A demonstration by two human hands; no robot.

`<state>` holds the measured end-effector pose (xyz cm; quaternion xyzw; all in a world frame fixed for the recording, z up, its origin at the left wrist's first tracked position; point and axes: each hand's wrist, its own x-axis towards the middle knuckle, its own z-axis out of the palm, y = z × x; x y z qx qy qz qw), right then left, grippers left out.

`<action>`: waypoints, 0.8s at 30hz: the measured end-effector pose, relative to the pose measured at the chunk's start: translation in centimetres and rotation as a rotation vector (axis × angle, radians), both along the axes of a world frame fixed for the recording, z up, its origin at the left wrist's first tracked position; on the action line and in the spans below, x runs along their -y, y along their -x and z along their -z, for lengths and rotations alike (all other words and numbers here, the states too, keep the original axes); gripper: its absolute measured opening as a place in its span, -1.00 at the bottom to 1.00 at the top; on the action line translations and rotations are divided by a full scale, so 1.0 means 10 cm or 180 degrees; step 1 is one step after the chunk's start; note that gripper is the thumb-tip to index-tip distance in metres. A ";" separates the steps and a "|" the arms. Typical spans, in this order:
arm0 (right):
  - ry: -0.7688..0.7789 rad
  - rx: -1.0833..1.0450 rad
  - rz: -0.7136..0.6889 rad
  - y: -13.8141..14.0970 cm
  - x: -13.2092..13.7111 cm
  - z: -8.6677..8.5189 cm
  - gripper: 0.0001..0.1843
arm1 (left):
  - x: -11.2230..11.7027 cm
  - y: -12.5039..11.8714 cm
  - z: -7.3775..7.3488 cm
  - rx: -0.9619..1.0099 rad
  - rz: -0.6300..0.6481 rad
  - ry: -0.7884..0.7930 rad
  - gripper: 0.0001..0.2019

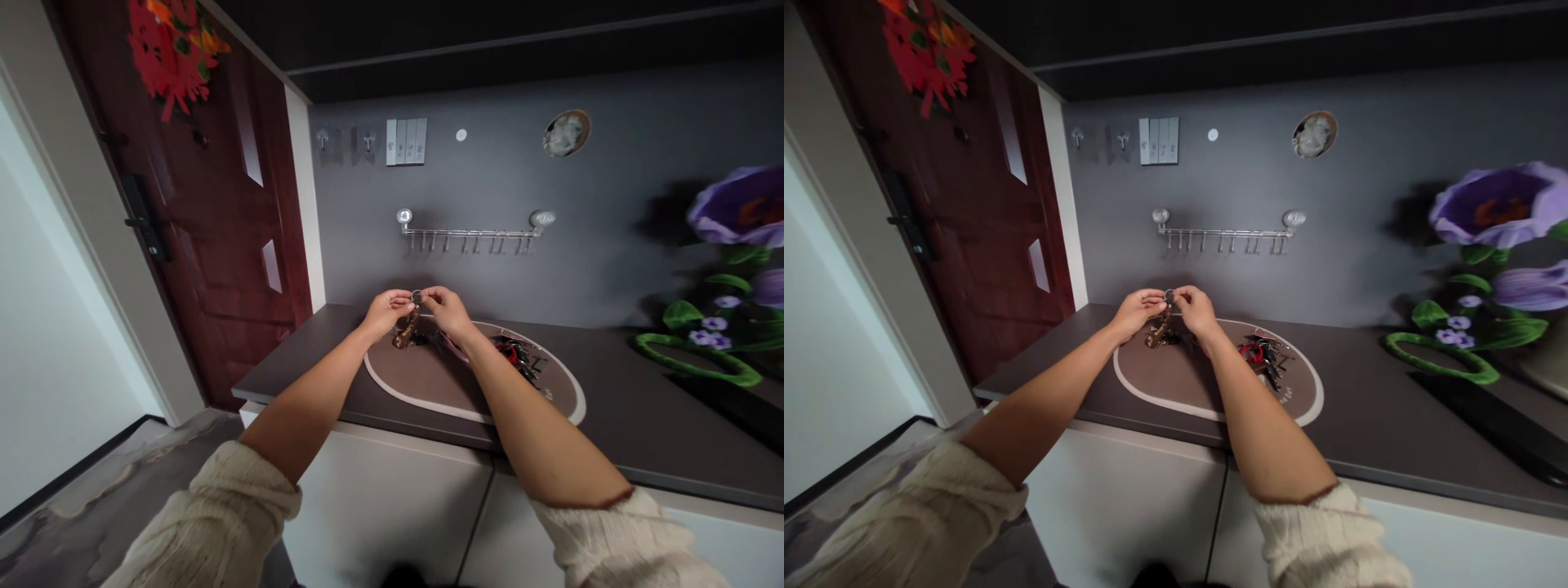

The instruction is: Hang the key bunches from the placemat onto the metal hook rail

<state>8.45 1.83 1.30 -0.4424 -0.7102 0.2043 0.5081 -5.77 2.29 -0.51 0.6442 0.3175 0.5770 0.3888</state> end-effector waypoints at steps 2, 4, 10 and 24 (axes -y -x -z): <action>-0.0239 0.0389 0.0271 -0.02 0.01 -0.02 -0.78 | 0.00 0.00 -0.02 -0.0094 -0.0169 -0.0117 -0.74; -0.0559 0.0828 0.0540 -0.02 0.05 -0.05 -0.76 | 0.01 0.00 -0.05 -0.0208 -0.0432 -0.0296 -0.76; -0.1201 0.1706 0.0678 0.02 0.18 -0.11 -0.69 | 0.06 0.03 -0.13 -0.0404 -0.0784 -0.0648 -0.77; -0.0462 0.0294 0.0151 0.01 0.11 -0.04 -0.74 | 0.05 0.02 -0.11 -0.0492 -0.0545 -0.0563 -0.81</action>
